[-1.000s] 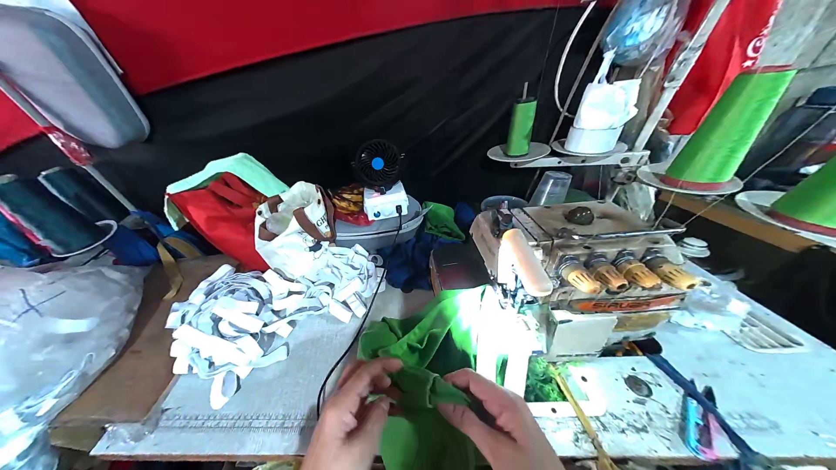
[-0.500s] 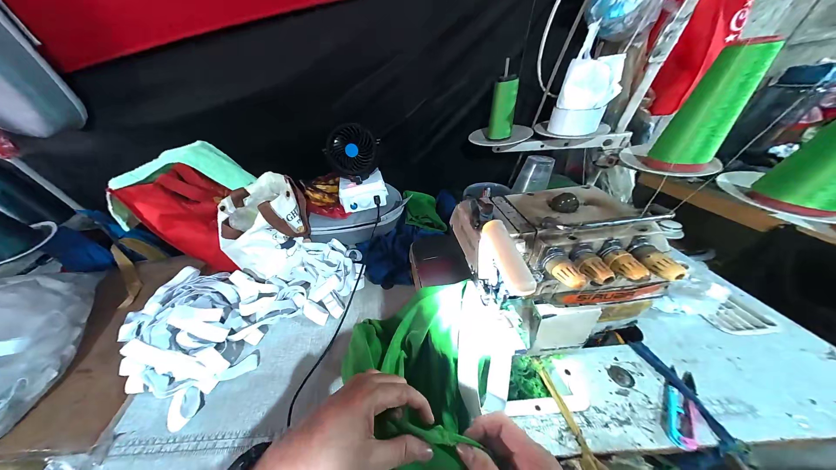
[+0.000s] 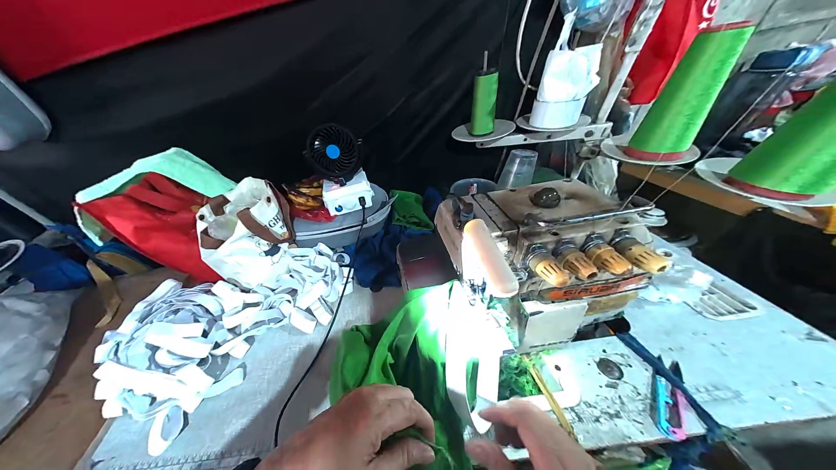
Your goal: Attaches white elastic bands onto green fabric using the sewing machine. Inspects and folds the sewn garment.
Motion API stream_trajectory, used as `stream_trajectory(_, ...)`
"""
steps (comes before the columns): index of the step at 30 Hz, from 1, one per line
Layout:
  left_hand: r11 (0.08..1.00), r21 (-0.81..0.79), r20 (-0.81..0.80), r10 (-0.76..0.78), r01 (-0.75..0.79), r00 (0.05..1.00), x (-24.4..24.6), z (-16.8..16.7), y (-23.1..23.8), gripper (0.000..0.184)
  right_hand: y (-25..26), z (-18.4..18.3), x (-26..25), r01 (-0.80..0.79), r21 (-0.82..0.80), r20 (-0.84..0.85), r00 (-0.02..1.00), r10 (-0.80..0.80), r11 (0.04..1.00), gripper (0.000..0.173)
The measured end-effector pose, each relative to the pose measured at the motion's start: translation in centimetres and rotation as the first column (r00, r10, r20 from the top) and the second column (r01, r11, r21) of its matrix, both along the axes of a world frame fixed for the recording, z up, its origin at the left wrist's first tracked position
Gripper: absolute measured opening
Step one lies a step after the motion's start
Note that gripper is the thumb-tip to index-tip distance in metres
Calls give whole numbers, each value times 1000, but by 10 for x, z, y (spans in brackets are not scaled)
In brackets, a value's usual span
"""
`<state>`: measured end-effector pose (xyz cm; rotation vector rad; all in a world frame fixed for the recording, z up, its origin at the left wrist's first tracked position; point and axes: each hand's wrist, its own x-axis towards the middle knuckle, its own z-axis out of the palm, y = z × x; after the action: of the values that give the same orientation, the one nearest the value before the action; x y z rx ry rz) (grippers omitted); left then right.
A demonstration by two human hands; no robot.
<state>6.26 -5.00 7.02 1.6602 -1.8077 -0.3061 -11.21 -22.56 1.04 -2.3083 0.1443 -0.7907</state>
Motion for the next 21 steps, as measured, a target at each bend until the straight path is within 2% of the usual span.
stream_trajectory(2, 1000, -17, -28, -2, 2, 1000, 4, -1, 0, 17, -7, 3, 7, 73, -155, -36, 996, -80, 985, 31)
stream_trajectory(4, 999, -36, -46, -6, 4, 999, 7, -1, 2, 17, -4, 6, 14, 52, -201, 3, 999, -53, 978, 16)
stream_trajectory(6, 999, -48, -51, -3, 1, 999, 8, 3, 5, 17, 3, 15, 19, 10, -155, 109, 994, 7, 988, 10)
stream_trajectory(8, 997, -75, -46, 7, -11, 999, 8, 6, 9, 18, 10, 29, 26, -87, -34, 177, 980, 92, 996, 11)
stream_trajectory(11, 984, -159, -41, 76, -82, 996, 6, 9, 12, 18, 20, 44, 37, -226, 119, 194, 960, 200, 967, 31)
stream_trajectory(13, 968, -200, -60, 142, -151, 988, 6, 10, 14, 18, 27, 43, 41, -252, 118, 190, 955, 228, 960, 44)
stream_trajectory(15, 960, -210, -101, 169, -187, 980, 8, 9, 14, 19, 32, 37, 41, -237, 105, 185, 959, 215, 966, 37)
stream_trajectory(18, 976, -165, -101, 124, -140, 987, 16, 5, 16, 17, 30, 33, 38, -209, 102, 182, 965, 189, 972, 16)
stream_trajectory(21, 983, -118, 18, 143, -140, 990, 22, 4, 17, 12, 23, 34, 31, -241, 71, 115, 966, 232, 968, 19)
